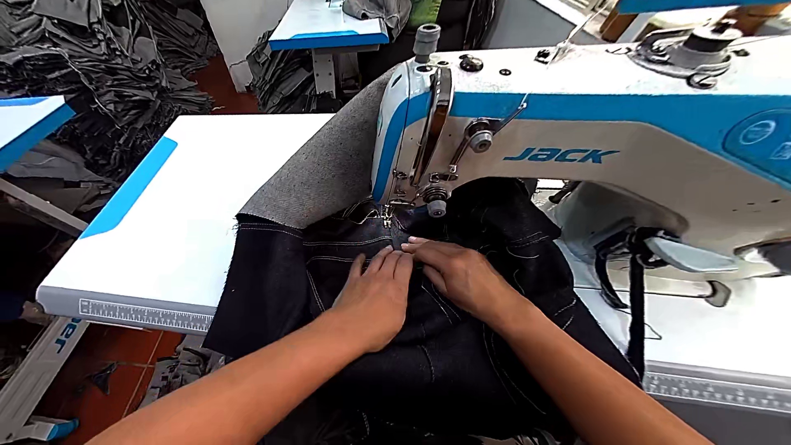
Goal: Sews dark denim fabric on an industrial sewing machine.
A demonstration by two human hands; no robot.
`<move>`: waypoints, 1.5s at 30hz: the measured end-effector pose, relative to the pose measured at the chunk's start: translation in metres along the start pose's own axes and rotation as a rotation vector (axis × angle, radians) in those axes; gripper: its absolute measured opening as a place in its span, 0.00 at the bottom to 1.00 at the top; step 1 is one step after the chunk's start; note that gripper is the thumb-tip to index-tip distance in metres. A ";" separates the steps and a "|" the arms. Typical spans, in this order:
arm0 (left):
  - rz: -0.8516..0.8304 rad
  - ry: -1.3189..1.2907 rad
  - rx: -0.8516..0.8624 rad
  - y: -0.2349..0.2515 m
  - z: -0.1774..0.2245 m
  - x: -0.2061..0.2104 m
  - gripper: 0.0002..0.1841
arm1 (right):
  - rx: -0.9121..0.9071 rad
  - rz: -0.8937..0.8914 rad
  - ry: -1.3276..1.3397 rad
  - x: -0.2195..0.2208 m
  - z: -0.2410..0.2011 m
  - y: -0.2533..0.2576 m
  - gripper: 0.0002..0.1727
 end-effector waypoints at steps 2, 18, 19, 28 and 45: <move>-0.059 0.042 -0.015 -0.007 -0.006 0.010 0.32 | 0.030 0.010 0.003 -0.003 0.001 0.003 0.15; -0.156 0.165 -0.021 -0.016 -0.015 0.001 0.35 | -0.105 -0.020 0.055 -0.004 0.015 -0.006 0.20; -0.169 0.164 -0.020 -0.016 -0.014 0.001 0.35 | -0.086 -0.011 0.067 -0.004 0.015 -0.005 0.20; -0.028 0.189 0.070 -0.019 -0.024 0.009 0.37 | 0.513 0.448 -0.117 -0.109 0.012 -0.091 0.15; 0.222 0.312 0.252 -0.022 -0.034 0.024 0.40 | 0.930 0.175 1.282 -0.051 -0.012 -0.081 0.09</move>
Point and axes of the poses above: each hand's wrist, its own y-axis towards the middle knuckle, its own x-axis out of the palm, z = x × y, the point moved 3 cm from there along y, towards the middle knuckle, and after that the axes turned 7 degrees about x, right-handed, at the moved point
